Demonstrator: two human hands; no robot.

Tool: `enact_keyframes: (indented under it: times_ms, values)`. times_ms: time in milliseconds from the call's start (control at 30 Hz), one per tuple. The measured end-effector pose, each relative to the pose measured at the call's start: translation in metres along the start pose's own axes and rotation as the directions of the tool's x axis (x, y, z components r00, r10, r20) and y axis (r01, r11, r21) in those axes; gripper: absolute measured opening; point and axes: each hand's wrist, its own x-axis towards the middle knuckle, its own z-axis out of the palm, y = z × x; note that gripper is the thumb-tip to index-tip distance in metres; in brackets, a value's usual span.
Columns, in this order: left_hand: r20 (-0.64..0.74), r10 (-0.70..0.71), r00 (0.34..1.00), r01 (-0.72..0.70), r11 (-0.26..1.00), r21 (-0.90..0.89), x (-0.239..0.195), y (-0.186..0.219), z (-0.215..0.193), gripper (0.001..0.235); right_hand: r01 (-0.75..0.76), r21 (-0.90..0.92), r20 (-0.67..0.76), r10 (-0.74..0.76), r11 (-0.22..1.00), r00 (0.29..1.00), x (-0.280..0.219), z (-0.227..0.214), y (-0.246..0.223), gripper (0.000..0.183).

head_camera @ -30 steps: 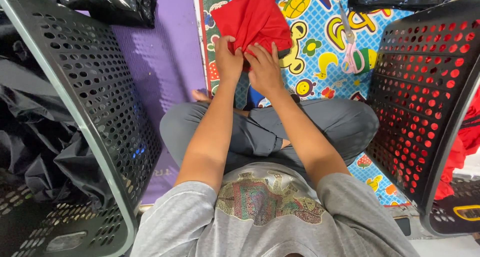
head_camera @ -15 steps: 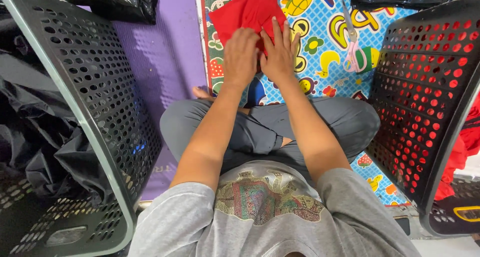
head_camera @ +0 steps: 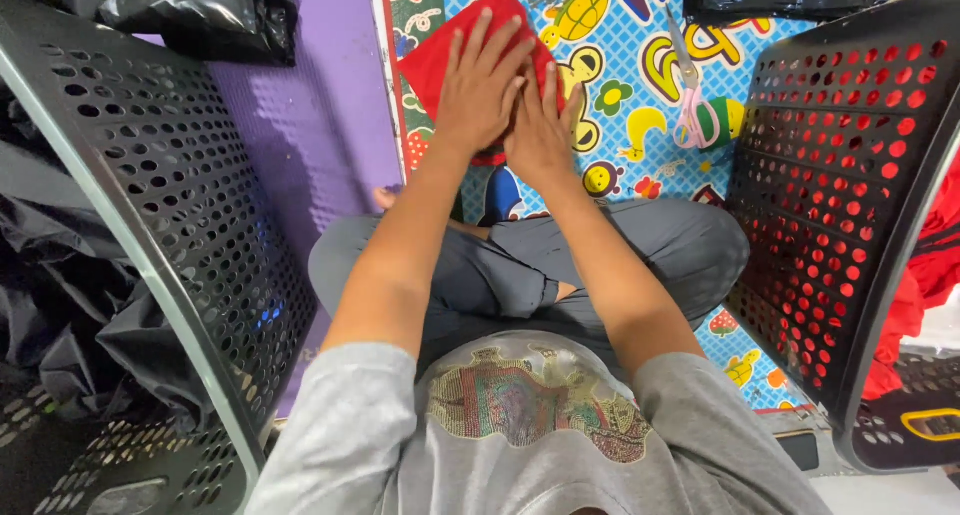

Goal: The person folds a red garment, cuts a small piece of its black elastic band with scissors, and then folds the garment into a compact square. They place the folded item into a clear plastic bag and then into a black plastic bag.

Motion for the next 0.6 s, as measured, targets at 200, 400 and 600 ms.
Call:
enact_keyframes:
  times_ms: [200,400,600]
  values:
    - [0.092,-0.193,0.977,0.154,0.933,0.325,-0.006,-0.057,0.009,0.053,-0.053,-0.004,0.135,0.053,0.999,0.989,0.002,0.001,0.011,0.07]
    - [0.105,0.064,0.992,-0.074,0.993,0.092,0.014,-0.029,-0.009,0.059,-0.043,0.041,0.131,0.037,0.998,0.991,0.0,0.012,0.018,0.09]
    - [0.231,-0.015,0.973,-0.03,0.981,0.191,0.008,-0.059,0.005,0.063,-0.093,-0.003,0.329,0.089,0.996,0.94,0.002,0.002,0.021,0.102]
